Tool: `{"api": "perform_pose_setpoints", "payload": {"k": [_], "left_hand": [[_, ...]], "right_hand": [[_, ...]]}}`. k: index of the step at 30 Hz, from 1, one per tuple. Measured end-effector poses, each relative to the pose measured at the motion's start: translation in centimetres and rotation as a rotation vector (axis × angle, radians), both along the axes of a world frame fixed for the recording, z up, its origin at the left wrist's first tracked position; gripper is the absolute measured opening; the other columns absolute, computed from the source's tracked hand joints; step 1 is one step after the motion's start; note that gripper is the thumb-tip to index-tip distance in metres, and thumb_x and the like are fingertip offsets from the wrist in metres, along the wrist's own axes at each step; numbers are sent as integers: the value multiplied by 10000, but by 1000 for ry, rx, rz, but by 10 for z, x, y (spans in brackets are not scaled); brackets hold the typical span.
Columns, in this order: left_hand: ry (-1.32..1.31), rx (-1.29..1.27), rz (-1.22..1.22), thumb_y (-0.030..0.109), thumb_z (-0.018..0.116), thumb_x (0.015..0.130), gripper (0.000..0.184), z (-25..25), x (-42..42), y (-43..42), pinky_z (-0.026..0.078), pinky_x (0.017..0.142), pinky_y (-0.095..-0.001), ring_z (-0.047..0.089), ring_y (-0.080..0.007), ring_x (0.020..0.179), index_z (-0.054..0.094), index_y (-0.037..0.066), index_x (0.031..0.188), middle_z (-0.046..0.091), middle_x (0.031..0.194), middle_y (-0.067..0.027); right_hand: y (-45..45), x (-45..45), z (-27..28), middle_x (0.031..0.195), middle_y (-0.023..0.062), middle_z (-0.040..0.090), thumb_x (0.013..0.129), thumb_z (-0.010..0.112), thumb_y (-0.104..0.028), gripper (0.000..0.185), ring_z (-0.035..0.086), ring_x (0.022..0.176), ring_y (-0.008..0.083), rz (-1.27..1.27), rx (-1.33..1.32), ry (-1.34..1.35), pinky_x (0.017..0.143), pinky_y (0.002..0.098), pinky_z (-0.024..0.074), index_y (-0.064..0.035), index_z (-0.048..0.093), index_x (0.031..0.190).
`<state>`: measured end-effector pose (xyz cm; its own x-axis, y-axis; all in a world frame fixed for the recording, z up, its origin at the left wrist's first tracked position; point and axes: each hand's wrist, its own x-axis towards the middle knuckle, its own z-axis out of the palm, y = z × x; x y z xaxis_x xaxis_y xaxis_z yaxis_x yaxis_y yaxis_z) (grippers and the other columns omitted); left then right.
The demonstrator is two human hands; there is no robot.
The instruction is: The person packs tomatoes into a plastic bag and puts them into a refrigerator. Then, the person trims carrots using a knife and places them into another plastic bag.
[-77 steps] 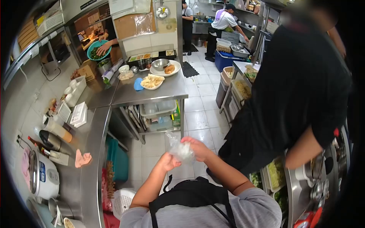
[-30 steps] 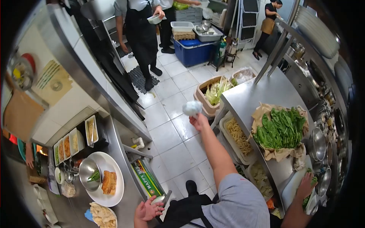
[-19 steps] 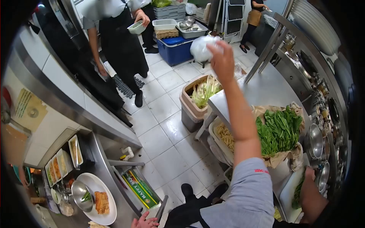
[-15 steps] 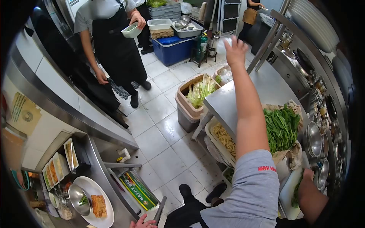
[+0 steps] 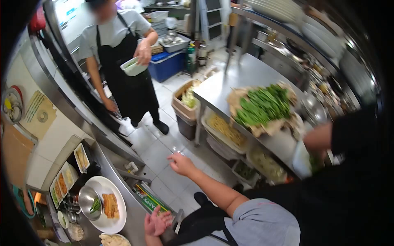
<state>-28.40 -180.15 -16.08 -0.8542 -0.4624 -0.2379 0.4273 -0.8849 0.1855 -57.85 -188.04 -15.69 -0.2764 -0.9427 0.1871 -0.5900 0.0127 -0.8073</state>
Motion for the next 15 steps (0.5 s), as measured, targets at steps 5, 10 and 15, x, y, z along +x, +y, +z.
{"api": "perform_pose_setpoints", "payload": {"k": [5, 10, 15], "left_hand": [[-17, -129, 8, 415, 332, 861, 467, 2, 4, 1, 450, 765, -462, 470, -356, 1020, 322, 127, 1228, 424, 1169, -223], [-229, -222, -4, 389, 347, 866, 421, -1, 12, -10, 494, 724, -438, 506, -312, 967, 385, 83, 1154, 472, 1115, -179], [-581, -447, -60, 386, 352, 853, 518, -35, -3, -44, 293, 950, -437, 373, -338, 1117, 277, 71, 1257, 368, 1235, -197]], "right_hand": [[161, 78, -30, 853, 118, 572, 689, 482, -137, 249, 552, 785, 265, 92, 167, -72, 694, 377, 442, -99, 588, 911], [304, 140, 30, 887, 111, 584, 704, 509, -180, 285, 555, 800, 252, 162, 390, -102, 700, 355, 440, -85, 568, 966], [417, 156, 5, 887, 117, 588, 684, 562, -217, 338, 559, 807, 245, -34, 386, -263, 693, 351, 436, -73, 553, 990]]}}
